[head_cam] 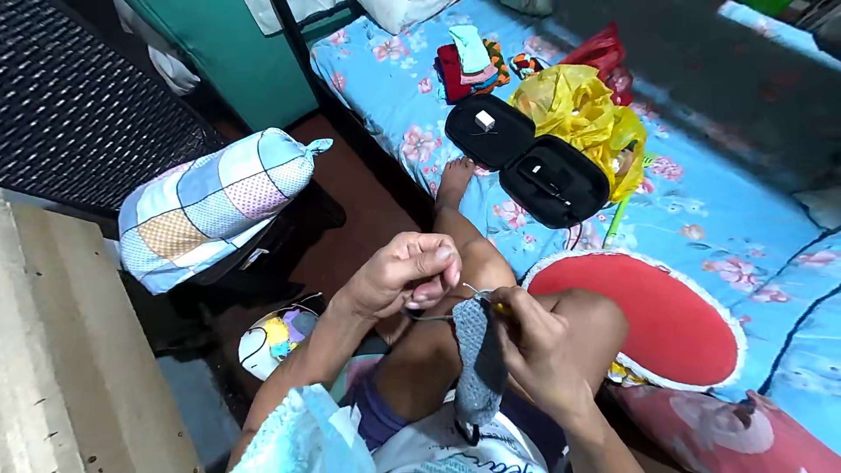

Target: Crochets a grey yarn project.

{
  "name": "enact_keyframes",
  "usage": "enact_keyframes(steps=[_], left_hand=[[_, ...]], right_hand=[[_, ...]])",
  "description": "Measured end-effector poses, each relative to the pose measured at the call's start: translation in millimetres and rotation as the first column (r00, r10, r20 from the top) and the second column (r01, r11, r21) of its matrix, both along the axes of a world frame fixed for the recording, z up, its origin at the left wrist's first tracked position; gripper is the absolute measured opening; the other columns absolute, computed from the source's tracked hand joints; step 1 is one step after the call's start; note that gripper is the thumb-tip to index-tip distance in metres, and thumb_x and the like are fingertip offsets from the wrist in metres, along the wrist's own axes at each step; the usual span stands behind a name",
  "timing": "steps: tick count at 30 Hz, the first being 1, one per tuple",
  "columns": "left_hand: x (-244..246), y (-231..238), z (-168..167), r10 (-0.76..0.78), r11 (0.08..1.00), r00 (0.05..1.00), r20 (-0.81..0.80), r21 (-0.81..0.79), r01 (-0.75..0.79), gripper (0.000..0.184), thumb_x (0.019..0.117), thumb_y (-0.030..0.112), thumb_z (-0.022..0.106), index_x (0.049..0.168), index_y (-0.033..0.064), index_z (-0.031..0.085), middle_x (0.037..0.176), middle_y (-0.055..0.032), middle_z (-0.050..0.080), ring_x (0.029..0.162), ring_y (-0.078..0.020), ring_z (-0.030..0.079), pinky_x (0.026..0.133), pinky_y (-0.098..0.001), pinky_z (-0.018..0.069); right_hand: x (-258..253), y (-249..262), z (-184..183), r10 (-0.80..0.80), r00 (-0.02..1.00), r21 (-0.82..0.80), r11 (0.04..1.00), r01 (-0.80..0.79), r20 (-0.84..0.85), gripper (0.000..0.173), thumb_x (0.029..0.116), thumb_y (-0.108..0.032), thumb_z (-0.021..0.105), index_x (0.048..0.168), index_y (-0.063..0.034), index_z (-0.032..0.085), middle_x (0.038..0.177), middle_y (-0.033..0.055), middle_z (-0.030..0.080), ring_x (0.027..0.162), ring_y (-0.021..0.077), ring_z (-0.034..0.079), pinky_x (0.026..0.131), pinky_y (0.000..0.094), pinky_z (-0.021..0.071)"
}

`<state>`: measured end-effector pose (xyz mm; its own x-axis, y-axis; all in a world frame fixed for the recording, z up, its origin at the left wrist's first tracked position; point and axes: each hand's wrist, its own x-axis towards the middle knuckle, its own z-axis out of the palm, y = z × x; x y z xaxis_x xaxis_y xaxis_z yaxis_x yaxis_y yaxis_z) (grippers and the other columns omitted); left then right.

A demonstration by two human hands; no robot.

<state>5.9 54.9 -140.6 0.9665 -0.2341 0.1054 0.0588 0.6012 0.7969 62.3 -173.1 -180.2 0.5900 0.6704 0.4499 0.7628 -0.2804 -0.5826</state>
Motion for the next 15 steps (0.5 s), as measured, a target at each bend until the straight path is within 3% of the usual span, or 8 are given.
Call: enact_keyframes(steps=[2, 4, 6, 7, 9, 10, 13, 15], left_hand=[[-3.2, -3.2, 6.9, 0.044, 0.999, 0.998, 0.034, -0.017, -0.043, 0.028, 0.1032, 0.034, 0.058, 0.090, 0.0128, 0.071, 0.063, 0.0137, 0.056, 0.051, 0.0088, 0.047, 0.047, -0.0079, 0.0367], [-3.4, -1.1, 5.9, 0.209, 0.966, 0.974, 0.090, 0.135, -0.219, 0.029, 0.1018, 0.035, 0.061, 0.092, 0.0117, 0.074, 0.070, 0.0125, 0.062, 0.058, 0.0090, 0.050, 0.052, -0.0079, 0.0386], [-1.1, 2.9, -3.1, 0.335, 0.809, 0.921, 0.197, 0.441, -0.388, 0.023, 0.0978, 0.031, 0.065, 0.102, 0.0093, 0.074, 0.087, 0.0084, 0.067, 0.073, 0.0052, 0.058, 0.062, -0.0117, 0.0467], [-0.8, 3.3, -7.9, 0.322, 0.703, 0.915, 0.242, 0.587, -0.402, 0.031, 0.0949, 0.031, 0.068, 0.111, 0.0049, 0.072, 0.099, 0.0040, 0.068, 0.085, 0.0012, 0.062, 0.072, -0.0157, 0.0524], [-3.7, -3.4, -15.3, 0.213, 0.539, 0.941, 0.261, 0.772, -0.336, 0.055, 0.0911, 0.039, 0.071, 0.130, 0.0005, 0.066, 0.120, -0.0061, 0.068, 0.110, -0.0079, 0.063, 0.092, -0.0253, 0.0531], [-6.6, -9.6, -16.3, 0.175, 0.469, 0.950, 0.258, 0.827, -0.311, 0.062, 0.0888, 0.042, 0.073, 0.134, 0.0017, 0.064, 0.124, -0.0089, 0.067, 0.114, -0.0122, 0.063, 0.096, -0.0292, 0.0527], [-17.2, -23.3, -17.1, 0.170, 0.295, 0.928, 0.332, 0.882, -0.369, 0.059, 0.0891, 0.036, 0.074, 0.136, 0.0028, 0.063, 0.110, -0.0102, 0.070, 0.097, -0.0152, 0.065, 0.086, -0.0280, 0.0535], [-24.2, -23.3, -15.1, 0.197, 0.260, 0.933, 0.300, 0.902, -0.345, 0.039, 0.0929, 0.023, 0.069, 0.127, 0.0039, 0.068, 0.092, -0.0072, 0.072, 0.076, -0.0114, 0.064, 0.072, -0.0251, 0.0536]], right_hand=[[4.6, 2.4, -1.3, -0.007, 0.994, 0.062, 0.998, 0.014, -0.113, 0.015, 0.0926, -0.009, 0.056, 0.102, -0.0010, 0.065, 0.085, 0.0067, 0.068, 0.067, 0.0058, 0.062, 0.060, 0.0188, 0.0515], [9.6, 2.1, -2.5, 0.064, 0.944, 0.183, 0.983, -0.004, -0.323, 0.015, 0.0927, -0.007, 0.060, 0.105, 0.0006, 0.062, 0.088, 0.0038, 0.067, 0.073, -0.0011, 0.061, 0.065, 0.0122, 0.0512], [14.4, 3.1, -3.1, 0.167, 0.834, 0.314, 0.949, 0.007, -0.526, 0.018, 0.0898, -0.002, 0.063, 0.107, -0.0008, 0.059, 0.091, -0.0005, 0.067, 0.071, -0.0041, 0.059, 0.061, 0.0101, 0.0498], [16.2, 4.2, -2.0, 0.199, 0.779, 0.352, 0.935, 0.030, -0.595, 0.021, 0.0877, 0.001, 0.064, 0.108, -0.0019, 0.058, 0.092, -0.0018, 0.067, 0.069, -0.0038, 0.059, 0.058, 0.0105, 0.0490], [18.2, 7.8, 2.4, 0.240, 0.697, 0.398, 0.915, 0.072, -0.676, 0.026, 0.0856, 0.004, 0.065, 0.109, -0.0042, 0.058, 0.092, -0.0038, 0.067, 0.067, -0.0024, 0.060, 0.057, 0.0121, 0.0505], [18.6, 10.4, 4.7, 0.258, 0.666, 0.417, 0.905, 0.088, -0.700, 0.028, 0.0854, 0.005, 0.066, 0.110, -0.0053, 0.057, 0.091, -0.0045, 0.067, 0.067, -0.0022, 0.061, 0.057, 0.0124, 0.0519], [20.6, 20.4, 8.7, 0.288, 0.621, 0.452, 0.884, 0.121, -0.729, 0.031, 0.0851, 0.006, 0.066, 0.111, -0.0073, 0.056, 0.095, -0.0051, 0.066, 0.068, -0.0023, 0.062, 0.059, 0.0125, 0.0540], [23.2, 25.3, 7.9, 0.300, 0.610, 0.466, 0.875, 0.130, -0.733, 0.032, 0.0852, 0.007, 0.066, 0.112, -0.0073, 0.056, 0.098, -0.0044, 0.065, 0.068, -0.0021, 0.062, 0.058, 0.0129, 0.0543]])
